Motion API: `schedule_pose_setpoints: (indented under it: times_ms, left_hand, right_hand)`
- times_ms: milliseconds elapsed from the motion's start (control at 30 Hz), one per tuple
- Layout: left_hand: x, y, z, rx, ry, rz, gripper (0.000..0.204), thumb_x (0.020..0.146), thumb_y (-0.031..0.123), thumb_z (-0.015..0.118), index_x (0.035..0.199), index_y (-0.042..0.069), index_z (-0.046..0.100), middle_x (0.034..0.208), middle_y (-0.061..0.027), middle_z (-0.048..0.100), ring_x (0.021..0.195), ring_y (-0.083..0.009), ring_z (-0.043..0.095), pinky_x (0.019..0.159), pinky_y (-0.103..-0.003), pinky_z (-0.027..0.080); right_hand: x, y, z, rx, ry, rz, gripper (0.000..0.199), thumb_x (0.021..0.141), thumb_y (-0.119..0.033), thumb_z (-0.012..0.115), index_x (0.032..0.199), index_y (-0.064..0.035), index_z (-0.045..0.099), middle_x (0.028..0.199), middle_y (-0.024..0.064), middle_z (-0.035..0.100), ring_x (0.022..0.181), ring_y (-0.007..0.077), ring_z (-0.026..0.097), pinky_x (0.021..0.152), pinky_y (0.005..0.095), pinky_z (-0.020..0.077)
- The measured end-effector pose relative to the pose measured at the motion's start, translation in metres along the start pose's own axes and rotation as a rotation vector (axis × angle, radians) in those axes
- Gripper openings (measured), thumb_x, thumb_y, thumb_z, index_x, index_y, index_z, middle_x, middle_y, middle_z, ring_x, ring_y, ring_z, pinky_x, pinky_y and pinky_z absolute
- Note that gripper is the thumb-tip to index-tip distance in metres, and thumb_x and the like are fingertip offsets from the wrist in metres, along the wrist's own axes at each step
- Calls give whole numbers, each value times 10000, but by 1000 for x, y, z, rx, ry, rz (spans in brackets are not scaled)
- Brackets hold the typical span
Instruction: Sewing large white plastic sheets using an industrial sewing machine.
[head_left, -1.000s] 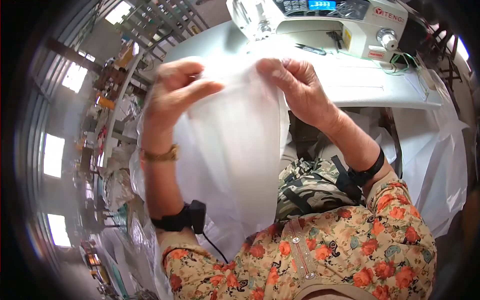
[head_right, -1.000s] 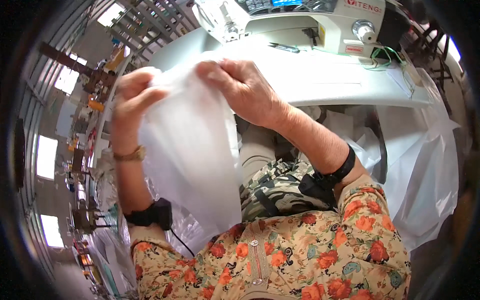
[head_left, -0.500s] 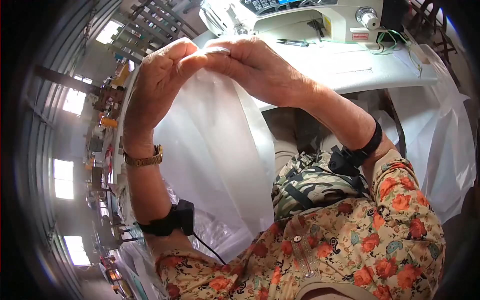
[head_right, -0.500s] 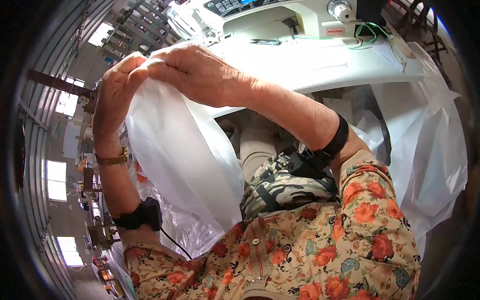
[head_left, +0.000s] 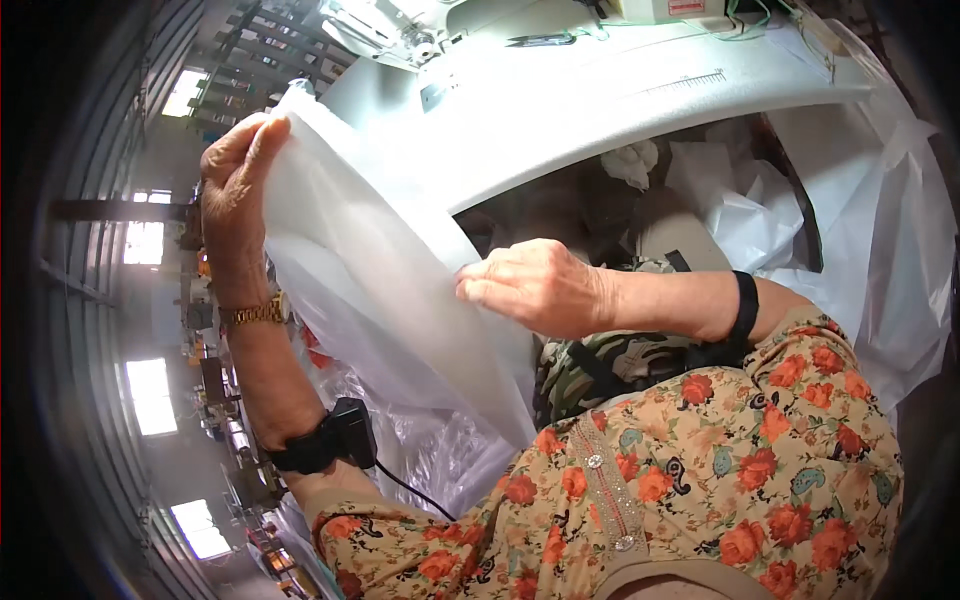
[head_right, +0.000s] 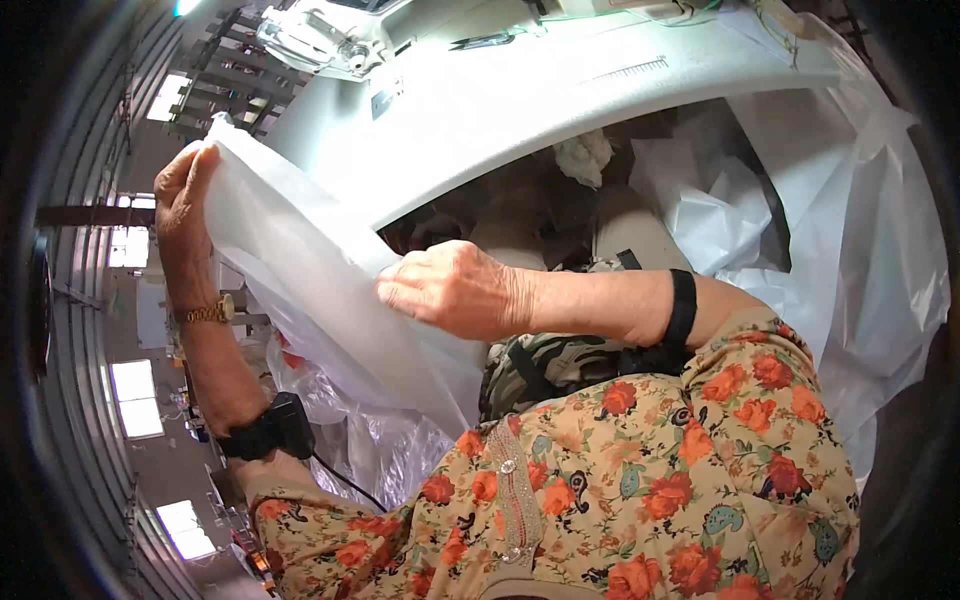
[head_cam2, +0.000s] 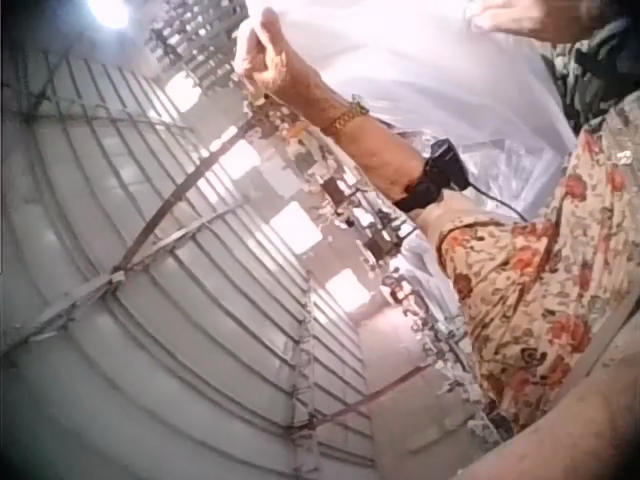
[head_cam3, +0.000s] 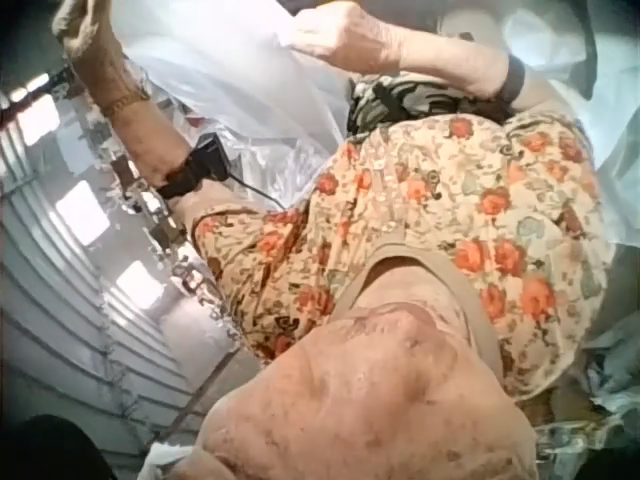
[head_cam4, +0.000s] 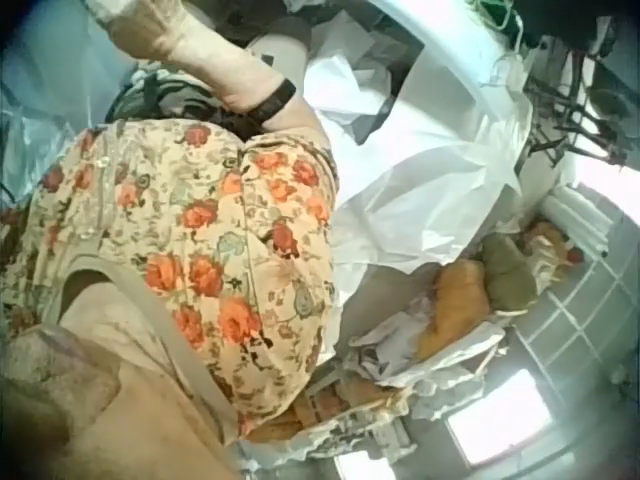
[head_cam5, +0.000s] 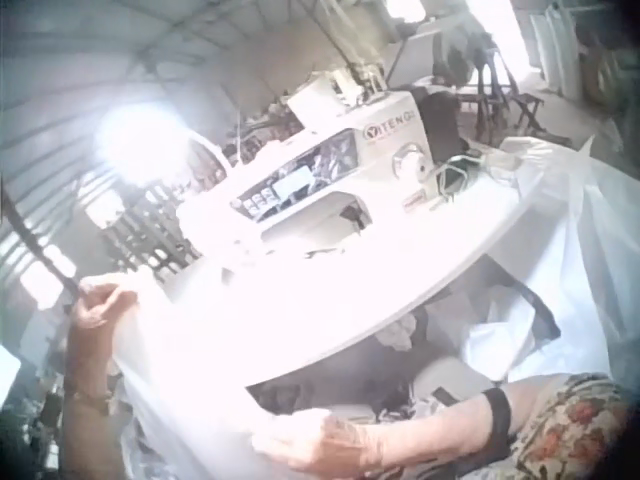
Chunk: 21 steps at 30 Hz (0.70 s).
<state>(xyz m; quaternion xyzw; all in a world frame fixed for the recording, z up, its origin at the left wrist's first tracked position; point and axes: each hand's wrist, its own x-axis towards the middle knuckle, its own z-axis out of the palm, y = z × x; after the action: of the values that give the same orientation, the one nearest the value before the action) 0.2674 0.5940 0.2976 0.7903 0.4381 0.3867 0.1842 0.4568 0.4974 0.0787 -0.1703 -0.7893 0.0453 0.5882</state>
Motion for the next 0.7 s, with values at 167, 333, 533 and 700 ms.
schedule_pose_setpoints:
  times_ms: [167, 333, 533, 700]
  left_hand:
    - [2, 6, -1, -4, 111, -79, 197, 895, 209, 693, 921, 14, 697, 811, 31, 643, 721, -36, 558, 656, -177, 419]
    - [10, 12, -13, -7, 6, -112, 239, 907, 253, 678, 914, 14, 685, 794, 39, 624, 699, -40, 543, 643, -174, 410]
    - [22, 39, -9, 96, -5, -63, 247, 923, 261, 649, 875, 19, 656, 761, 47, 572, 680, -40, 498, 621, -206, 395]
    - [23, 46, -3, 149, 257, -79, 210, 906, 210, 656, 939, 3, 668, 796, 26, 587, 713, -57, 524, 650, -224, 419]
  right_hand:
    - [-8, 4, 8, -33, -189, 134, 198, 838, -108, 606, 1011, -15, 581, 792, 91, 638, 763, 225, 667, 591, 329, 510]
    - [12, -5, 19, 240, -273, 803, 309, 889, -219, 628, 1089, 4, 550, 899, 177, 688, 902, 295, 676, 711, 358, 525]
    - [30, -8, 33, 1063, 149, 897, 189, 926, -146, 620, 895, 39, 603, 702, -34, 523, 684, 52, 437, 653, 229, 421]
    - [26, -1, -2, 1091, 302, 911, 264, 934, -183, 622, 753, 10, 612, 595, -78, 447, 607, 22, 354, 527, 246, 346]
